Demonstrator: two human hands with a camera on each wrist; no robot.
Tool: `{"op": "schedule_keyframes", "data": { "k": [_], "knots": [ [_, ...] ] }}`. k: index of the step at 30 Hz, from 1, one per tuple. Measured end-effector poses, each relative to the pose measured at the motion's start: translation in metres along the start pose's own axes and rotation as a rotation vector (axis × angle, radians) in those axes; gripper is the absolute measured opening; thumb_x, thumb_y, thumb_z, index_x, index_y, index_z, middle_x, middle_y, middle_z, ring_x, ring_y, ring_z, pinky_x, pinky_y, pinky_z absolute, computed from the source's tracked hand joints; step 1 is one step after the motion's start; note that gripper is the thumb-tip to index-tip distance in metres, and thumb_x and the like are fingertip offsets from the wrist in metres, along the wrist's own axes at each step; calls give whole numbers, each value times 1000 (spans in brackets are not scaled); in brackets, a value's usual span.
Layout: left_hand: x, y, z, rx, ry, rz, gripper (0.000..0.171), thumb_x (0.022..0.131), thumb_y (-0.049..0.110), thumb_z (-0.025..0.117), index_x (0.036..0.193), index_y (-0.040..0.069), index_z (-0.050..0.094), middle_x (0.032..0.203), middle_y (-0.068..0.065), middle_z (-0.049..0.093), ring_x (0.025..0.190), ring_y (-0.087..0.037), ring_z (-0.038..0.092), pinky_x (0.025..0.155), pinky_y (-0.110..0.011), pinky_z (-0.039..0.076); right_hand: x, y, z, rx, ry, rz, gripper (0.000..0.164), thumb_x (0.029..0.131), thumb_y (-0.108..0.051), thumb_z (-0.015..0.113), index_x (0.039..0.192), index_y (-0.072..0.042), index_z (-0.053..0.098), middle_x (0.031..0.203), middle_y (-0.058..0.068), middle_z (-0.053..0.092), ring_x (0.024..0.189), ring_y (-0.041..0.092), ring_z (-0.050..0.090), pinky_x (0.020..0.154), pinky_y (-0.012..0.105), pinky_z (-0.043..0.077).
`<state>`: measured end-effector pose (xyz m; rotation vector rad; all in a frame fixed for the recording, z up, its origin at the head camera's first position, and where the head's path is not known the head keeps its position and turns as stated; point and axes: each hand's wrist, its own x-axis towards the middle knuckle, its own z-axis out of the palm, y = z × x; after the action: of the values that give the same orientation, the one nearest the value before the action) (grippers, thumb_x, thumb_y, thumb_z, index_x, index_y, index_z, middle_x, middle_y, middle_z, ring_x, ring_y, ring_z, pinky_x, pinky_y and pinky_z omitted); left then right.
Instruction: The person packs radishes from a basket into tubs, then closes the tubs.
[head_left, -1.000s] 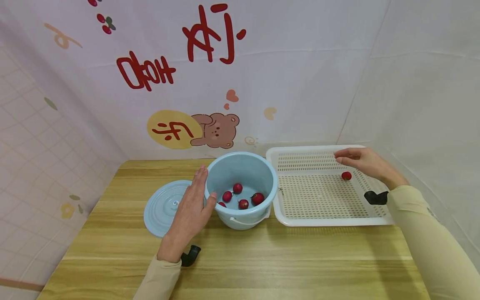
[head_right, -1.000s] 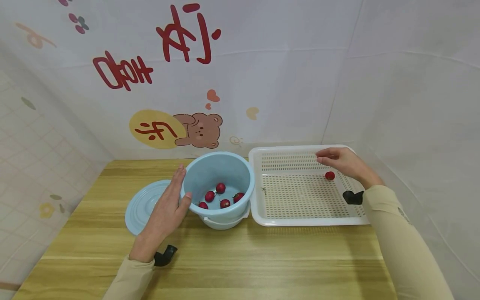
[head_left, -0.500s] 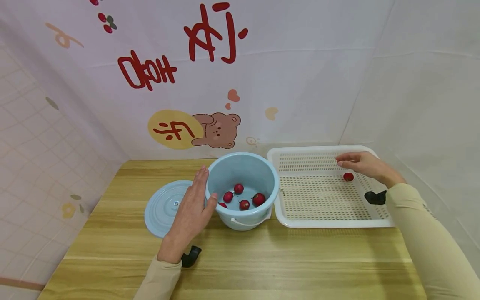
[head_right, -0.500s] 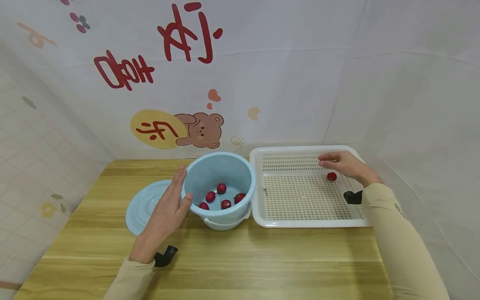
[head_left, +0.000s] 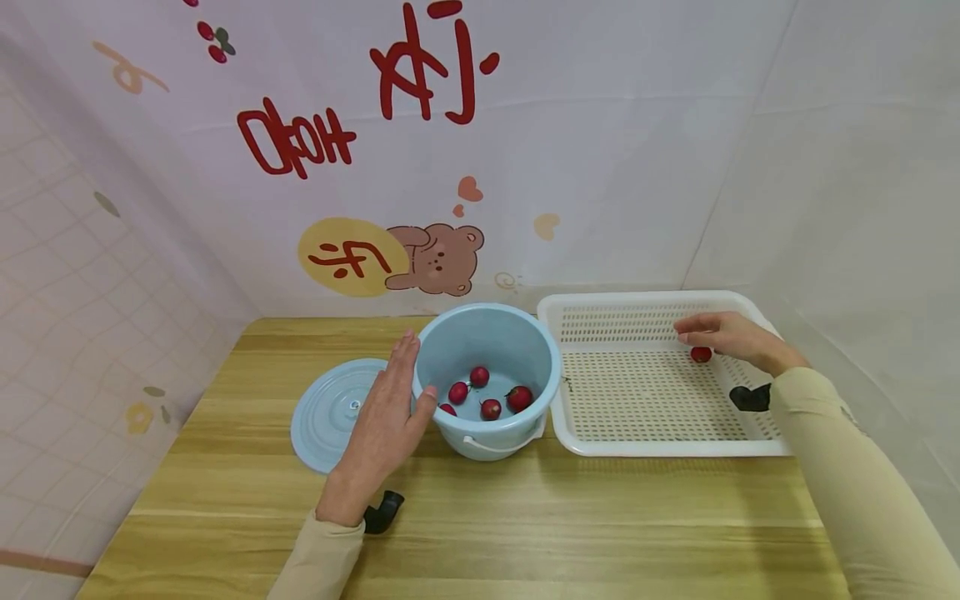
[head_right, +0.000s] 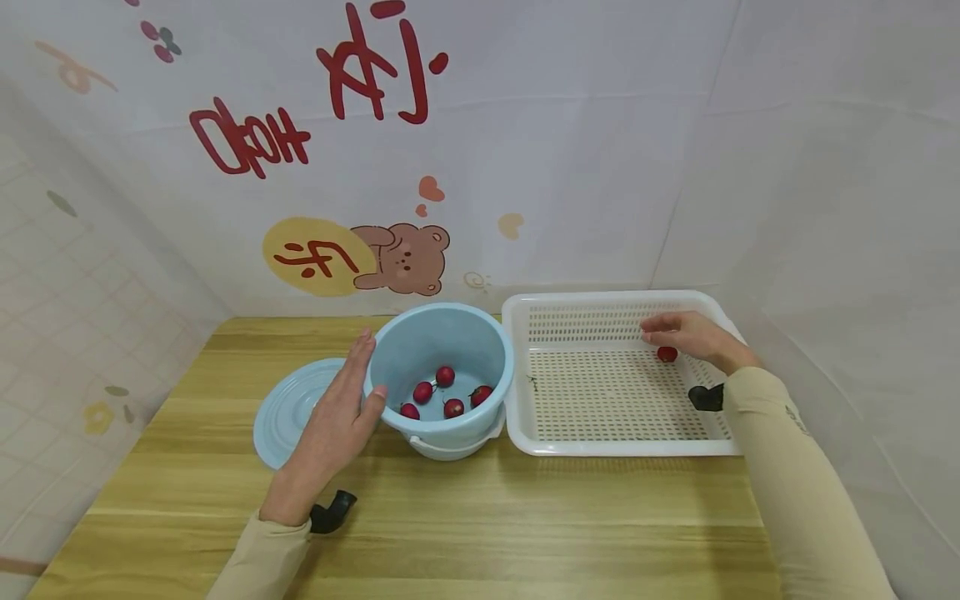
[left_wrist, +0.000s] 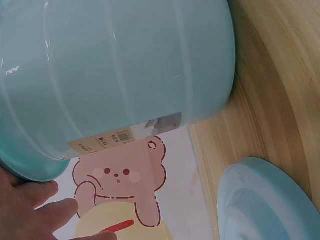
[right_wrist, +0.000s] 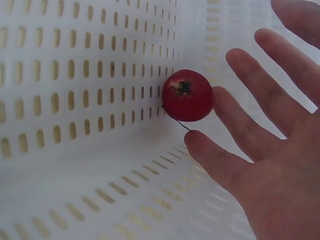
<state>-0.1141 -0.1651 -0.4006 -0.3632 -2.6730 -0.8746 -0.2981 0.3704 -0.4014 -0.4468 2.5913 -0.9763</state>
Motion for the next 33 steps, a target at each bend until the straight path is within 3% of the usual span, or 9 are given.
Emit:
{"op": "schedule_keyframes", "data": {
  "k": [3,9,14,18,23,29,33],
  "knots": [
    [0,0,0,0,3,6,71,108,38,48,165,7,21,172,-8,19,158,-30,19,119,-65,25,2,1,2,50,-39,27,52,104,-24,63,144,8,53,121,22,68,93,21,67,84,36,55],
    [1,1,-1,7,2,0,71,107,36,50,165,6,22,172,-6,18,158,-29,17,120,-65,25,-1,4,3,128,-96,62,56,105,-20,62,146,13,47,147,32,50,110,17,67,97,38,56],
    [1,1,-1,11,-1,-4,71,107,38,48,165,6,22,173,-6,18,158,-30,18,120,-65,25,-4,7,2,129,-99,51,52,102,-16,66,143,12,51,144,30,54,111,10,64,92,26,55],
    [1,1,-1,12,-4,-7,71,108,40,47,165,6,22,173,-6,18,158,-30,18,119,-65,25,-5,9,3,74,-98,27,50,99,-15,68,140,10,56,145,29,54,128,25,55,89,17,50],
    [2,1,-1,7,-5,-7,71,108,40,47,165,7,22,173,-6,18,157,-31,19,119,-65,25,-4,9,5,64,-120,-2,49,98,-9,67,141,13,54,146,32,52,139,44,42,90,17,49],
    [2,1,-2,8,-6,-1,72,108,41,46,165,6,22,173,-6,18,158,-31,19,119,-65,25,-2,9,6,57,-156,1,51,98,-10,68,142,12,52,143,31,55,135,43,47,91,21,50],
    [2,0,-2,10,-4,2,72,108,41,46,165,6,22,172,-7,18,158,-32,19,119,-66,25,-1,9,6,54,-193,15,51,99,-13,67,143,11,52,143,31,55,128,31,54,91,25,51]
  ]
}}
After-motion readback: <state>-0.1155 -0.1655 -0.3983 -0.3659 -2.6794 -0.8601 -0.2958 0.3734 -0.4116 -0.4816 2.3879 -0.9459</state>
